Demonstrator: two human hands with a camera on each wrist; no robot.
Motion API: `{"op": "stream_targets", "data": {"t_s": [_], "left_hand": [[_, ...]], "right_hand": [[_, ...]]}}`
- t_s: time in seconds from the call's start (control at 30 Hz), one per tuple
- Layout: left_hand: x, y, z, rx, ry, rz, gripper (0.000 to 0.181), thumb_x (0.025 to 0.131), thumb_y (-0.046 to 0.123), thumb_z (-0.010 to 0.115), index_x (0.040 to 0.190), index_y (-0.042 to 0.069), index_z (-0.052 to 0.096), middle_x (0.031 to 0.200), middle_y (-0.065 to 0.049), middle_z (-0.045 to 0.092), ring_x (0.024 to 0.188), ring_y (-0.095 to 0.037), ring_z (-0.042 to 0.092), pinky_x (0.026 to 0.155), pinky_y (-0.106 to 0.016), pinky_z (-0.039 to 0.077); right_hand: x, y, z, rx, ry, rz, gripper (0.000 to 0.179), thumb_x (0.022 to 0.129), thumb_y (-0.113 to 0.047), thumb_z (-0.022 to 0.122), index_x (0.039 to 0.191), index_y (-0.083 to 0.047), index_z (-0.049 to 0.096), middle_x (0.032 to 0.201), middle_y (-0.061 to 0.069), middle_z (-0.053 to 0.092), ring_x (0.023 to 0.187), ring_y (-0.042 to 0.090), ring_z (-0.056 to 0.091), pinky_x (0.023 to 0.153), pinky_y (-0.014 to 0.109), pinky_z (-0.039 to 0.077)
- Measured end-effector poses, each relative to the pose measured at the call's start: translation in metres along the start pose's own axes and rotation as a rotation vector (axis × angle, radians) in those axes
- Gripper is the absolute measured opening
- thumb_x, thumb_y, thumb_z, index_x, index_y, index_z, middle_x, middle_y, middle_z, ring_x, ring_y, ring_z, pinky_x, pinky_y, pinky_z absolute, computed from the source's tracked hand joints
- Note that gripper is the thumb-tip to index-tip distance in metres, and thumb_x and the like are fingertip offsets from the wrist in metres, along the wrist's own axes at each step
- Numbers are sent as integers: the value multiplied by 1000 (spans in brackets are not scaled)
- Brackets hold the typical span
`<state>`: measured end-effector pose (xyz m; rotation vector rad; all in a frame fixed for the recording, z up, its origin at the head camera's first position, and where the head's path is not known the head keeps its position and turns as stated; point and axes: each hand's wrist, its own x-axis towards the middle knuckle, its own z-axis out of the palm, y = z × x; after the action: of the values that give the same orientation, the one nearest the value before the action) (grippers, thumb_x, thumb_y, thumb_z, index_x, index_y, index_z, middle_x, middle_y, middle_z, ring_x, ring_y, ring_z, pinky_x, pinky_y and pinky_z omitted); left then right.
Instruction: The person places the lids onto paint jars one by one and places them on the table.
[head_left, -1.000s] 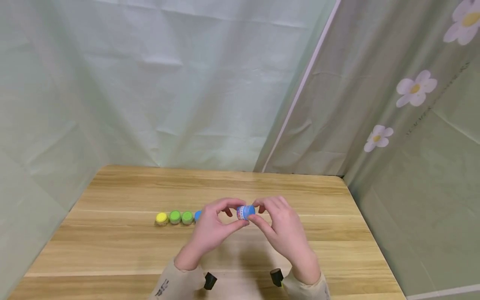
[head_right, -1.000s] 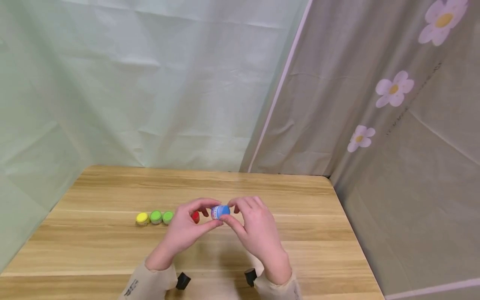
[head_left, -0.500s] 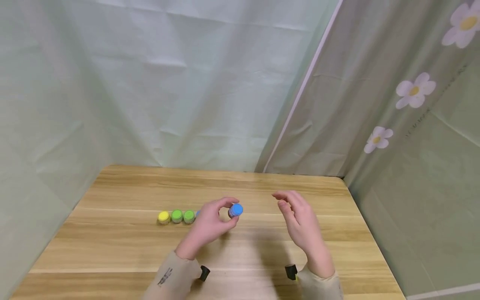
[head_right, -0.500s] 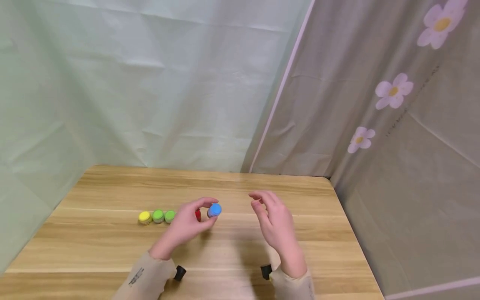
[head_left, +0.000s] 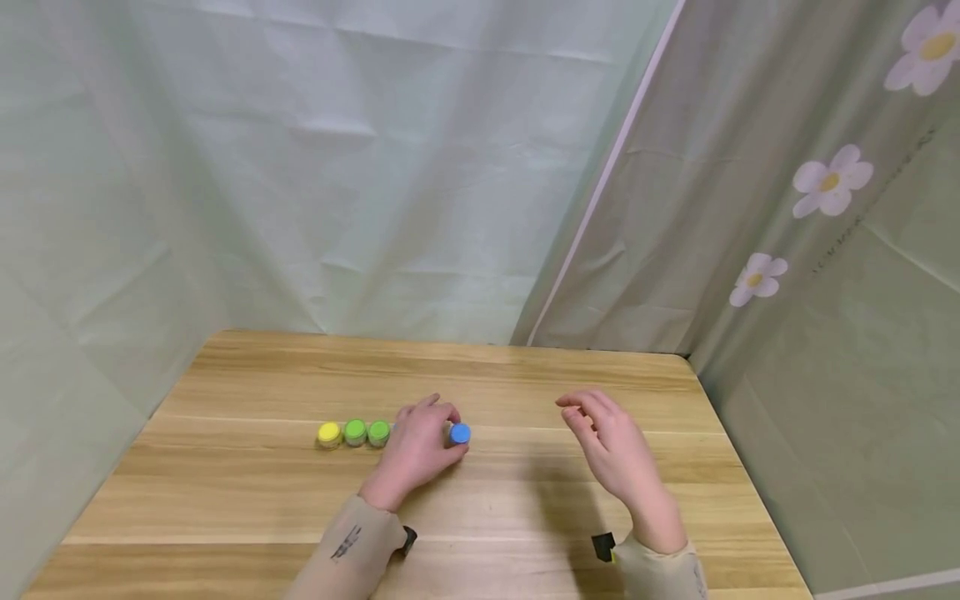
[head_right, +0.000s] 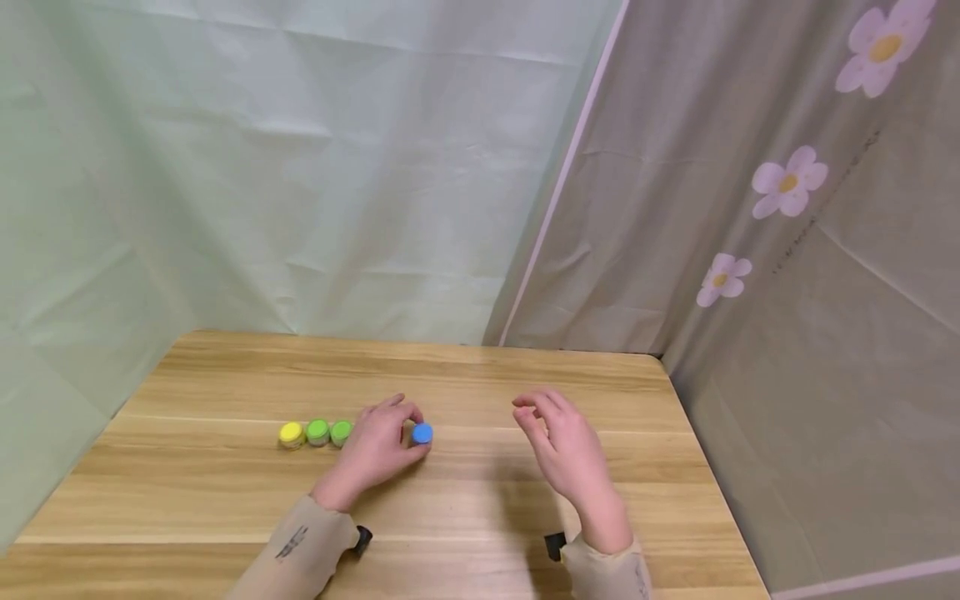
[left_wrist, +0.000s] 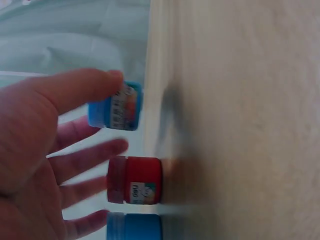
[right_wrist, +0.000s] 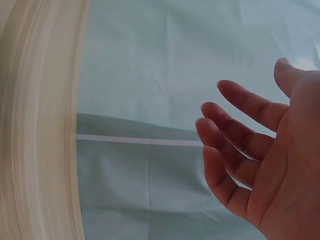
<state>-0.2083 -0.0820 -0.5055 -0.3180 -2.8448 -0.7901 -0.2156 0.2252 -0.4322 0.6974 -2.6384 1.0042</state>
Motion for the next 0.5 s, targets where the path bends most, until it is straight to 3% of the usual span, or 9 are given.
{"op": "stream_targets", "data": {"t_s": [0.07,0.17,0.37,0.5], "left_hand": [[-1,-3,2,32,4,-2,31,81,30,96,96,15,73,109,-7,76,141,-49,52,111,-70,39],[-1,-6,4,52,1,-14,35,80,31,98,99,14,75,122,-13,73,146,-52,44,113,-70,37],[0,-8,7,70,10,-33,39,79,31,99,105,11,77,124,-15,71,147,-52,41,114,-69,37],[-2,-10,2,35,-13,-49,61,80,36,97,129,8,73,138,-19,64,151,-51,36,116,-71,33]], "right_hand": [[-1,0,0,-5,-17,9,25,113,-31,58,124,-17,75,127,-5,69,105,16,68,84,47,60],[-1,0,-1,-8,-38,17,27,113,-34,57,125,-17,75,128,-4,69,106,17,67,84,49,60],[-2,1,-1,-24,-73,37,28,113,-37,57,126,-20,74,128,-5,69,106,15,67,85,45,59],[-2,7,1,-43,-124,64,36,112,-42,58,135,-18,71,137,0,67,119,24,66,94,50,57]]}}
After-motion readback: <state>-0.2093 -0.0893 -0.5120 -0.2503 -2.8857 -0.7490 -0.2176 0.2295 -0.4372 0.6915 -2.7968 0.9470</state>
